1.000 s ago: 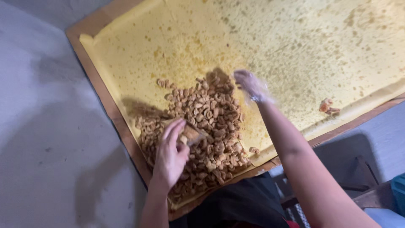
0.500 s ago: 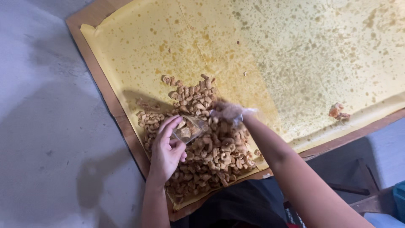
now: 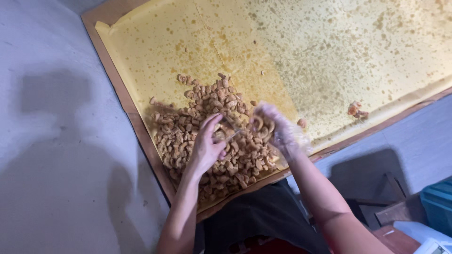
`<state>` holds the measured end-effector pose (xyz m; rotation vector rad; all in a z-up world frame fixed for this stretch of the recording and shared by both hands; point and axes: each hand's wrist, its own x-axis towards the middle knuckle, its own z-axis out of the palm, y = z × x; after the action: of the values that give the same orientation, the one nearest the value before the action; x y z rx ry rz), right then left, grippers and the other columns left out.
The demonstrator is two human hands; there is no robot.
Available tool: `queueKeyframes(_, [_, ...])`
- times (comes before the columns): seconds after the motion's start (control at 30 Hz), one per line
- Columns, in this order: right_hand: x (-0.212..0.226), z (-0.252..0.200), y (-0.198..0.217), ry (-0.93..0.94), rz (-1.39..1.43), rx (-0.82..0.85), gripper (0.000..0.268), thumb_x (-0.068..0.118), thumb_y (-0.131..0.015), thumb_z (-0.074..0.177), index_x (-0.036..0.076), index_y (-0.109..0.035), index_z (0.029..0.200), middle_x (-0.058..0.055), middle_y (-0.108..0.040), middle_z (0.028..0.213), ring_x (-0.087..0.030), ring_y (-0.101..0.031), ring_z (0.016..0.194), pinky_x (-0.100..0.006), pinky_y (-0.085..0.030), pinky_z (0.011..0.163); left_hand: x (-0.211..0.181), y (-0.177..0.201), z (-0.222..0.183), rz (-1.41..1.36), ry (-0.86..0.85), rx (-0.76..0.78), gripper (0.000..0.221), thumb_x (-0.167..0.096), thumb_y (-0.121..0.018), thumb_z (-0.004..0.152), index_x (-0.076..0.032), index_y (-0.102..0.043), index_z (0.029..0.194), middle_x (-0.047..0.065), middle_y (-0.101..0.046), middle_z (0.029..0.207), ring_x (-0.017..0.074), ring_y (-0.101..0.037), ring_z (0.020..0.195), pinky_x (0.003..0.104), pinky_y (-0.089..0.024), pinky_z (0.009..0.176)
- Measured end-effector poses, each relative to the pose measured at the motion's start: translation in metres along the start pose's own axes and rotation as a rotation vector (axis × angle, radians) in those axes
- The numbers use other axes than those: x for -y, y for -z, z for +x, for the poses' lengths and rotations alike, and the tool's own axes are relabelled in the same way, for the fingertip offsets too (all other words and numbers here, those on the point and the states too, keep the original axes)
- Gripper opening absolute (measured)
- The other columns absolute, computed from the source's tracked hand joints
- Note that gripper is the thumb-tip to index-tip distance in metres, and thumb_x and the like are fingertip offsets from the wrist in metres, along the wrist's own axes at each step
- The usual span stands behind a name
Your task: The person scoops cashews from a large yellow tray into clear plastic bags, weighs each bag on a digital scale, and places the filled bags into a blue crate. The process is repeated multiple times throughout the clip.
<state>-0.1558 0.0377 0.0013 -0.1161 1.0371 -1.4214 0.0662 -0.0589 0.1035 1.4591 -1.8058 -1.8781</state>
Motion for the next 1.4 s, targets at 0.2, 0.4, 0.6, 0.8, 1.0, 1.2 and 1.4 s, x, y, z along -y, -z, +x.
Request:
queueKeyframes(0.2, [0.027, -0.045, -0.05, 0.257, 0.178, 0.065, 0.062, 0.058, -0.07, 0.086, 0.011, -0.062, 0.125, -0.015, -0.069, 0.131, -0.032, -0.062, 0.125, -0.049, -0.05, 0.108, 0.017, -0.063, 0.016, 0.168, -0.351, -0.106, 0.083, 0.004, -0.076, 0.079, -0.003, -0.038, 0.152, 0.024, -0.052, 0.143, 0.0192, -0.07, 0.087, 0.024, -0.062, 0.058])
queueKeyframes(0.4, [0.016, -0.044, -0.046, 0.404, 0.183, 0.125, 0.04, 0.041, -0.061, 0.106, 0.008, -0.06, 0.129, -0.015, -0.063, 0.123, -0.033, -0.06, 0.111, -0.051, -0.043, 0.088, 0.032, -0.085, 0.017, -0.043, -0.217, -0.058, 0.075, 0.007, -0.073, 0.081, -0.006, -0.04, 0.147, 0.022, -0.051, 0.14, 0.0209, -0.073, 0.079, 0.026, -0.062, 0.051])
queueKeyframes(0.6, [0.019, -0.045, -0.061, 0.54, 0.157, 0.169, 0.029, 0.031, -0.059, 0.109, 0.012, -0.062, 0.13, -0.01, -0.068, 0.124, -0.026, -0.064, 0.124, -0.047, -0.047, 0.119, 0.033, -0.086, 0.024, 0.054, -0.517, -0.261, 0.068, 0.013, -0.068, 0.08, -0.003, -0.052, 0.145, 0.024, -0.057, 0.138, 0.0286, -0.065, 0.097, 0.029, -0.064, 0.068])
queueKeyframes(0.8, [0.059, -0.031, -0.034, 0.707, 0.185, 0.104, 0.021, 0.026, -0.064, 0.111, 0.01, -0.063, 0.124, -0.011, -0.069, 0.122, -0.024, -0.066, 0.12, -0.044, -0.05, 0.116, 0.01, -0.043, 0.018, 0.152, -0.308, -0.188, 0.042, -0.001, -0.067, 0.096, -0.005, -0.059, 0.137, 0.016, -0.059, 0.142, 0.0146, -0.073, 0.075, 0.02, -0.059, 0.048])
queueKeyframes(1.0, [0.024, 0.068, 0.013, 0.402, -0.149, -0.094, 0.013, 0.022, -0.063, 0.108, 0.01, -0.061, 0.11, -0.009, -0.069, 0.112, -0.022, -0.068, 0.105, -0.041, -0.057, 0.1, -0.019, 0.01, 0.018, 0.008, 0.081, -0.15, 0.066, 0.006, -0.06, 0.087, -0.012, -0.048, 0.149, 0.01, -0.047, 0.149, 0.0125, -0.065, 0.052, 0.024, -0.056, 0.035])
queueKeyframes(1.2, [-0.023, 0.176, 0.065, 0.138, -0.814, -0.007, 0.024, 0.012, -0.06, 0.099, 0.008, -0.058, 0.123, -0.01, -0.065, 0.113, -0.023, -0.065, 0.103, -0.041, -0.054, 0.091, -0.022, 0.042, 0.001, 0.06, 0.03, -0.229, 0.052, 0.004, -0.061, 0.092, -0.009, -0.053, 0.142, 0.009, -0.049, 0.151, 0.0086, -0.064, 0.051, 0.023, -0.054, 0.035])
queueKeyframes(1.4, [-0.067, 0.286, 0.066, 0.468, -1.517, -0.089, 0.03, 0.013, -0.059, 0.091, 0.013, -0.068, 0.12, -0.015, -0.072, 0.107, -0.032, -0.069, 0.097, -0.046, -0.057, 0.082, 0.003, 0.054, -0.009, -0.012, 0.047, -0.243, 0.063, 0.015, -0.058, 0.082, -0.007, -0.054, 0.14, 0.007, -0.049, 0.149, 0.0078, -0.063, 0.055, 0.022, -0.055, 0.04])
